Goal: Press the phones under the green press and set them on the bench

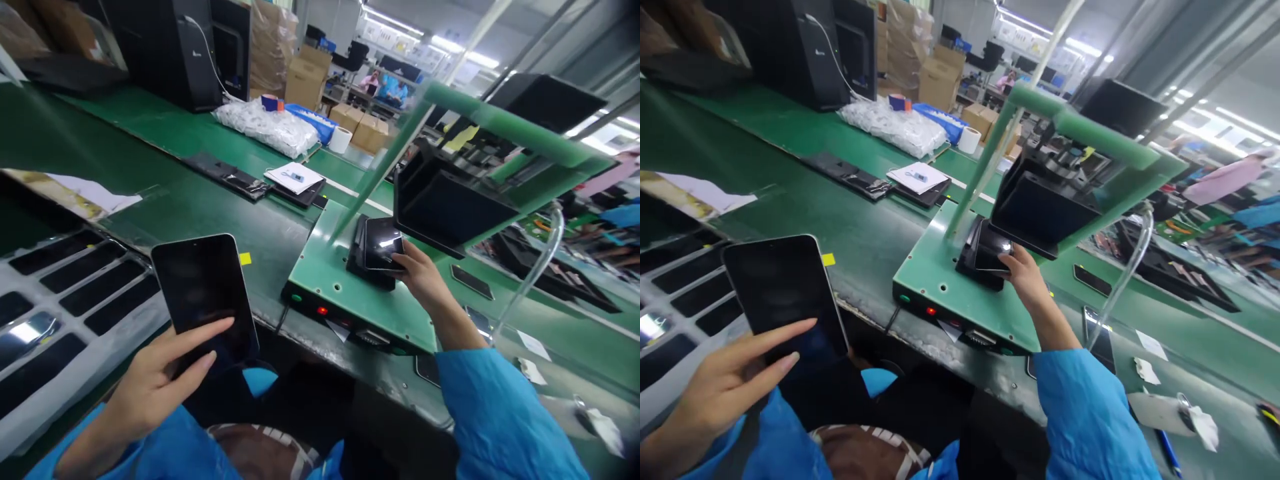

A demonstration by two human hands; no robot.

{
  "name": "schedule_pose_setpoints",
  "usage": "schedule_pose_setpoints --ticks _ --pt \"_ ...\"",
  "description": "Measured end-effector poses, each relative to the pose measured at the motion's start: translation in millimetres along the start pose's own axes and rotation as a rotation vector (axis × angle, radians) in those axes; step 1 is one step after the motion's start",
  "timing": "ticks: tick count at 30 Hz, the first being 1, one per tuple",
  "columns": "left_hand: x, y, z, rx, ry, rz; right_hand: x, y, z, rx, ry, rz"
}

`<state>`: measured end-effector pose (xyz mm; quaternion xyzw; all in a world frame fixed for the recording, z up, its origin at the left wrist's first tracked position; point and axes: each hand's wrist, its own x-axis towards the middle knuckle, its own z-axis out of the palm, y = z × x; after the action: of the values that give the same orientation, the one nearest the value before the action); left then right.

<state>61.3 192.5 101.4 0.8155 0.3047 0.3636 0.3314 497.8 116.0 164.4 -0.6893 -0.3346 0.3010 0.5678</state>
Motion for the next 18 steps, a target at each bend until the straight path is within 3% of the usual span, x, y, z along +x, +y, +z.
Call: schedule_pose_setpoints --ticks 4,7,10,13,15,16,18 --pt "23 -15 2.9 0.250 0.071 0.270 16 -3 -11 -0.580 -0.084 -0.070" --pt "49 -21 23.6 0.447 0.088 0.458 17 -7 -8 -1.095 -0.076 -0.022" --pt "78 -20 52.1 0.645 0.039 0.587 -5 -3 -8 -1.361 -0.043 -0.039" --pt "104 -17 78.0 0.764 -0.018 0.659 -48 17 -26 -1.401 -0.065 -0.382" --pt "116 -15 90.0 0.797 -0.053 0.689 -79 36 -43 -1.349 -0.218 -0.665" --pt "120 -15 94.1 0.809 -0.067 0.697 -92 45 -52 -1.367 -0.267 -0.714" --pt "124 -15 98.2 0.823 -0.090 0.689 -112 58 -63 -1.403 -0.242 -0.787"
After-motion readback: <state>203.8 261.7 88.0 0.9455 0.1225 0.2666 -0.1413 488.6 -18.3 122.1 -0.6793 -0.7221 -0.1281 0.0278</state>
